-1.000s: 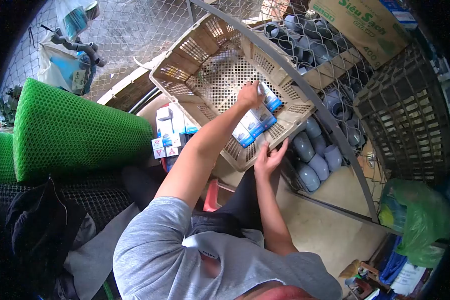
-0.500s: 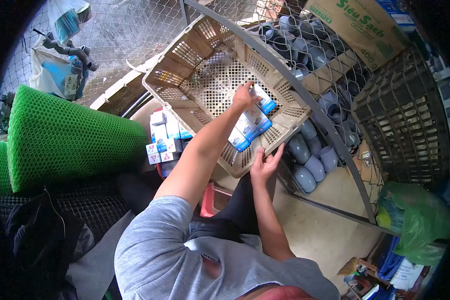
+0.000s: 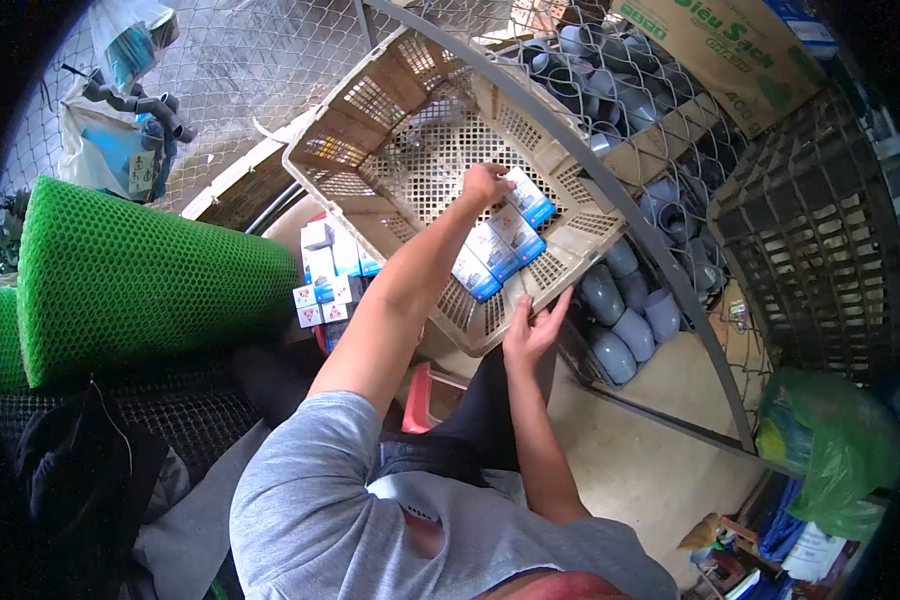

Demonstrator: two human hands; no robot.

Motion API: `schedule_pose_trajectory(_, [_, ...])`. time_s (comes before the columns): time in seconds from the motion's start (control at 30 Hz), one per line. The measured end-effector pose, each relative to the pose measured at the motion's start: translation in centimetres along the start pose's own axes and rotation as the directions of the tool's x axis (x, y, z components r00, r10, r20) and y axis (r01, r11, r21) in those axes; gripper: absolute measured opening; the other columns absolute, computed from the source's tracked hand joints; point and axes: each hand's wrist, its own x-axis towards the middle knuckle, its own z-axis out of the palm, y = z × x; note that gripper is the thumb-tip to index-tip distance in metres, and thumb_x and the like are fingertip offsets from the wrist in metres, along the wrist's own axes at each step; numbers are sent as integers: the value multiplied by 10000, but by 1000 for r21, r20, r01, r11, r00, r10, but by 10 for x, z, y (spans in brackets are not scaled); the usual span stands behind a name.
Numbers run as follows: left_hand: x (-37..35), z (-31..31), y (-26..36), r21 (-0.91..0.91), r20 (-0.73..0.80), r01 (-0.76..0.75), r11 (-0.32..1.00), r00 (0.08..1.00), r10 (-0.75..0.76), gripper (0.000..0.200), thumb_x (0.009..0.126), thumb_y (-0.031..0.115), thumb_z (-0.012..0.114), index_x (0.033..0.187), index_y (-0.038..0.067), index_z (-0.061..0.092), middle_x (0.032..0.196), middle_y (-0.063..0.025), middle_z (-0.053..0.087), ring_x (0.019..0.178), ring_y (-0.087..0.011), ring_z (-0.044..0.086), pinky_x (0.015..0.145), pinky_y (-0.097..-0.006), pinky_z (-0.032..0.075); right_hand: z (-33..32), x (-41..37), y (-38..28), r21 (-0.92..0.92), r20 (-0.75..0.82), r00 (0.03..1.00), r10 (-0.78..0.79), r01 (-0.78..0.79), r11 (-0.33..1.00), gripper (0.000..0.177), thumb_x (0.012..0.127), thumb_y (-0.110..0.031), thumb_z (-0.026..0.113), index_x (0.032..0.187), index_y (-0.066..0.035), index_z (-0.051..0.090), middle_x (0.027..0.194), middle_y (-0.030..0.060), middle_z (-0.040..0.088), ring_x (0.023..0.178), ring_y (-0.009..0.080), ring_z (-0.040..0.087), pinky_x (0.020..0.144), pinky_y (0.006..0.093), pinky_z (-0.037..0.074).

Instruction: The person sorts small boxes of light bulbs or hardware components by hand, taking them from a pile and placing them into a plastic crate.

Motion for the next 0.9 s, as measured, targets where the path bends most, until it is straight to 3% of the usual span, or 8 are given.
schedule_pose_trajectory(0.23, [-2,-11,12,-102,74,132,986,989,-125,452,769,305,911,1163,116,793,981,-96,798,792,-157,756,781,-293,590,-3,1,5,-1,-1,1000,-13,13,1000,819,998,10,567,1626,11,43,1168,286,676,1010,242,675,856,326,528])
schedule_pose_trajectory(0.37, [-30,15,16,167,81,-193,967,980,182,254,833,332,799,1030,171,810,917,-114,775,864,-296,749,806,-414,584,0,0,-1,-11,4,1000,8,-8,1000,818,998,6,570,1624,21,44,1174,277,678,1021,236,675,859,324,531])
schedule_pose_trajectory(0.5, [-33,4,24,229,227,-164,959,968,111,295,884,371,739,1132,215,778,883,-114,770,878,-301,747,814,-429,588,-1,0,-7,-23,-14,1000,11,-11,1000,827,1004,-21,589,1623,29,44,1189,270,676,1038,237,673,871,322,531])
schedule_pose_trajectory(0.63, [-52,-13,45,467,249,-164,869,967,49,445,871,380,715,1248,145,714,1124,-155,743,1067,-341,709,887,-446,576,-4,3,1,-36,-28,1000,-10,9,999,822,1017,-57,597,1627,28,53,1226,281,659,1056,251,668,883,332,529])
schedule_pose_trajectory(0.7, [-75,-30,45,418,278,-273,866,946,164,660,886,390,703,1470,138,526,1234,-196,702,1099,-395,686,928,-475,558,-1,3,-2,-55,-43,998,-43,41,998,804,1015,-49,597,1631,17,85,1249,292,651,1051,246,666,884,336,527])
schedule_pose_trajectory(0.77, [-115,-58,49,147,61,-463,874,886,459,540,892,319,708,1357,59,623,1142,-238,721,1023,-395,708,897,-470,561,0,2,-3,-43,-53,998,-34,32,999,794,1013,-44,598,1631,14,102,1257,293,650,1058,245,667,886,336,526])
schedule_pose_trajectory(0.83, [-181,-124,81,-36,5,-380,924,925,380,359,921,214,675,1225,26,707,1006,-225,748,895,-304,744,812,-403,573,1,4,-7,-34,-29,998,-61,60,998,764,1019,-43,584,1625,18,123,1284,297,639,1091,258,663,904,342,522])
schedule_pose_trajectory(0.9, [-238,-175,87,-225,-210,-119,967,975,71,248,937,146,646,1121,19,752,884,-174,752,786,-189,729,736,-330,562,1,4,-7,-63,-16,994,-108,107,992,748,1026,-42,571,1622,23,125,1332,316,606,1114,269,659,916,347,521])
